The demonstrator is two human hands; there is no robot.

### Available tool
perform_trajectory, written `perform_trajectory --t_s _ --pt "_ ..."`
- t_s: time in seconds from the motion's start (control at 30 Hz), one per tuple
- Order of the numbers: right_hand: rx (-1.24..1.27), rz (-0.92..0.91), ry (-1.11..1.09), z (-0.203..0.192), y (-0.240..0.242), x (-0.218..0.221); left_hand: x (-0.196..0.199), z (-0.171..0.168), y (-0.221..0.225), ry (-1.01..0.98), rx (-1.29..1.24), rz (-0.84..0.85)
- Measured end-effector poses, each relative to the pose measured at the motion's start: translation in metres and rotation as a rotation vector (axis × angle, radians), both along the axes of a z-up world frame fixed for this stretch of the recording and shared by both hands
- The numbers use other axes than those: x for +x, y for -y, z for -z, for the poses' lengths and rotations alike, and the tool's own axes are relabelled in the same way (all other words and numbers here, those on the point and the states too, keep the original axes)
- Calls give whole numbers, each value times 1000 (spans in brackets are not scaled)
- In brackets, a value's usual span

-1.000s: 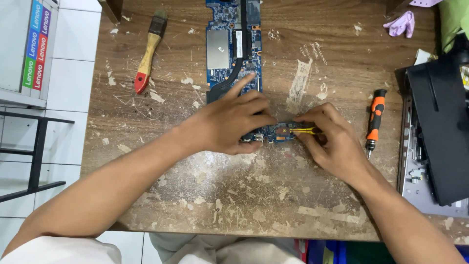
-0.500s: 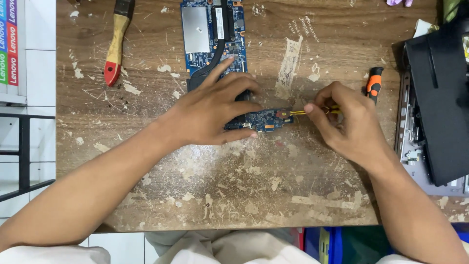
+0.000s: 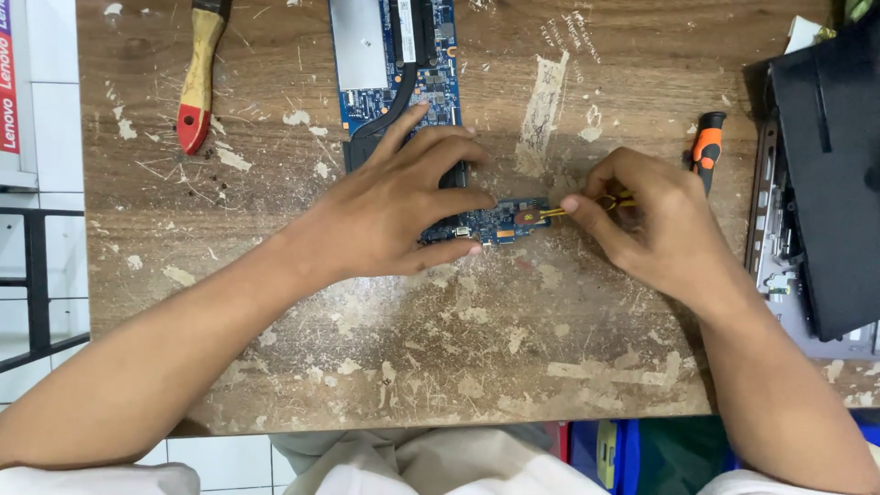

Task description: Using a small tool to seat a wire connector for a fan onto a laptop motherboard.

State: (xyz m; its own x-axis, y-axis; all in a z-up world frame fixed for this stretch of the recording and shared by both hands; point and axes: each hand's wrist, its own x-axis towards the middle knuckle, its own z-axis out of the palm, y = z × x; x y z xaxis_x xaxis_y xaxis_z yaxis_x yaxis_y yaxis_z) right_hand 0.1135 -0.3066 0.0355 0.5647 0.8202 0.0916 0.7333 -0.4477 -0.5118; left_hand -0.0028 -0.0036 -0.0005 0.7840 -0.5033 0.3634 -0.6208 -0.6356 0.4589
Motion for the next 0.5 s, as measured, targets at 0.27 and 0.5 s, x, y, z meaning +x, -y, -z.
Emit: perform_trajectory --t_s 0.27,0.5 --pt "-31 -51 -103 -3 -8 -10 -3 0 4 -1 -22 26" --pt "-19 -88 -94 -1 -7 -10 -4 -1 7 -27 -13 58"
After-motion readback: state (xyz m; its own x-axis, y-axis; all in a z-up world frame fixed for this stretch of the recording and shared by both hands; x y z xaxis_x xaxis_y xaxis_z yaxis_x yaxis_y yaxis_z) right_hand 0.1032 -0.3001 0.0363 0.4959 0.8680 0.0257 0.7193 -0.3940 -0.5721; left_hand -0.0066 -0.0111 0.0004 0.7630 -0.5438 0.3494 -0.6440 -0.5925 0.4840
